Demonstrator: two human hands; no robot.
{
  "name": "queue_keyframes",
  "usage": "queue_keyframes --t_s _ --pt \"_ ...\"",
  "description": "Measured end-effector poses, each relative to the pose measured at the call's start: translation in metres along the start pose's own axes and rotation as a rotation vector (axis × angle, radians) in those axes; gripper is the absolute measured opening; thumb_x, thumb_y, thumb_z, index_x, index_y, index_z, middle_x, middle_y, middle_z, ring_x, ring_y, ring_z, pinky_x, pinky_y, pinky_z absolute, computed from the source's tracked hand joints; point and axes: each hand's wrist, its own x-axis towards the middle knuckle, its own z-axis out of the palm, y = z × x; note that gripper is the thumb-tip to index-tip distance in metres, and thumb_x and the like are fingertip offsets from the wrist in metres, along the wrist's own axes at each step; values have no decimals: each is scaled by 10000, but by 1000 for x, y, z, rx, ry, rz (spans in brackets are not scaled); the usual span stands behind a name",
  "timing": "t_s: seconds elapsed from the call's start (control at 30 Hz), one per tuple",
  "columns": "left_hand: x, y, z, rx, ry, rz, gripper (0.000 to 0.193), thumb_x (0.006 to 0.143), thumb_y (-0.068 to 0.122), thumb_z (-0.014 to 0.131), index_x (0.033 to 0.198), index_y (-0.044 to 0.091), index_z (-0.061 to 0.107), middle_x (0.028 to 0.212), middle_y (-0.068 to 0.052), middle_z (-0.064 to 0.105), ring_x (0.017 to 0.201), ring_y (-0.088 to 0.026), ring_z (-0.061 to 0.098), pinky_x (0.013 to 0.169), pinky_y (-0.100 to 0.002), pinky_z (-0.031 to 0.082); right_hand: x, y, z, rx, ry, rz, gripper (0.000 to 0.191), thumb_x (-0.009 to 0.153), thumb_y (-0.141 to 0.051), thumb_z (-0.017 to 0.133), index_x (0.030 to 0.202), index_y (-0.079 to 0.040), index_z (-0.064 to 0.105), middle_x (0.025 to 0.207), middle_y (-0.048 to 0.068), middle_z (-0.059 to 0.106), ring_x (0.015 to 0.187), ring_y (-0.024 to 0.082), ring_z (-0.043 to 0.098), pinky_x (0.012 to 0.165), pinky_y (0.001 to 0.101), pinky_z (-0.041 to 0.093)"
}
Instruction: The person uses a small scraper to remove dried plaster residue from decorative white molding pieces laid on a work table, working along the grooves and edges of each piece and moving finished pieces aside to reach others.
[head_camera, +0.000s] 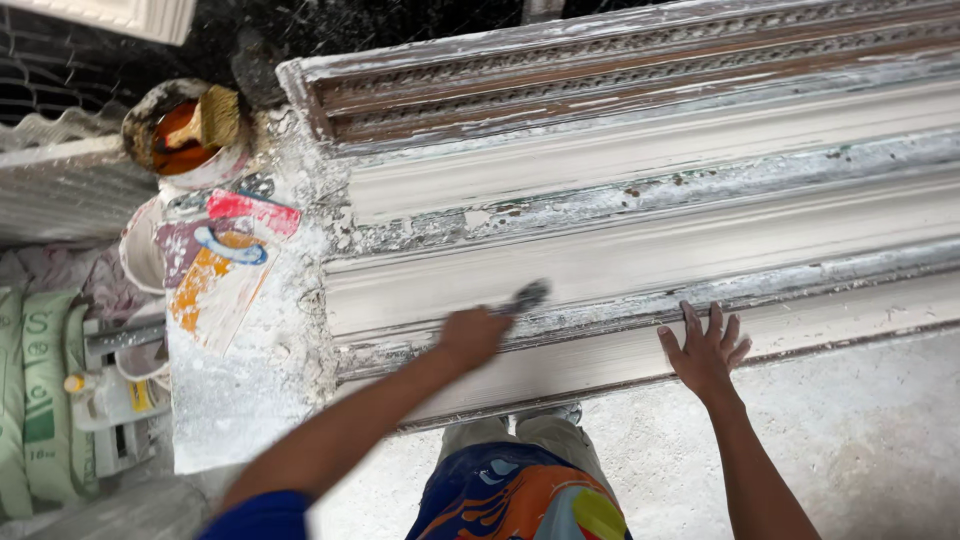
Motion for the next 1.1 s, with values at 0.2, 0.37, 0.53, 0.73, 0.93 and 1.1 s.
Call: queue_keyframes --t_s 0.2,0.37,0.53,0.73,0.93,1.1 --pt "21 18 3 -28 30 68 312 1017 241 504 1295 257 645 972 -181 696 803 -358 727 638 -517 592 0 -1 -5 -9 12 24 818 908 -744 452 1584 -297 341 1689 212 72 1544 487 -76 1137 756 -65" --pt "-58 -43 -38 31 -110 -60 340 955 343 554 1282 324 644 986 -176 686 777 -350 735 630 -515 599 -1 2 -3 19 40 7 788 917 -707 498 1571 -285 377 1692 215 85 1546 502 -73 1143 763 -68" --pt "14 33 -20 -15 -27 28 278 963 214 567 1214 238 684 970 -167 699 812 -358 723 684 -526 584 0 -1 -4 4 74 -7 768 914 -677 530 1562 -289 397 1686 218 105 1544 513 -66 1126 782 -58" --pt "146 157 19 -96 147 203 258 935 154 581 1177 159 668 933 -166 711 844 -354 733 656 -514 593 -1 4 -10 4 58 -23 786 939 -690 544 1568 -252 367 1677 226 80 1519 522 -73 1107 779 -66" --pt "47 70 -31 60 15 106 245 959 250 575 1185 231 667 902 -122 712 743 -340 728 586 -515 587 -3 22 12 9 150 -64 757 913 -680 537 1539 -269 434 1670 207 166 1538 530 17 1110 813 -30" --pt "9 43 -44 115 -126 -27 396 959 388 574 1341 289 604 909 -183 692 720 -357 728 568 -518 592 -2 33 33 10 191 -97 779 931 -665 513 1549 -200 410 1662 244 161 1516 557 13 1087 813 -31"
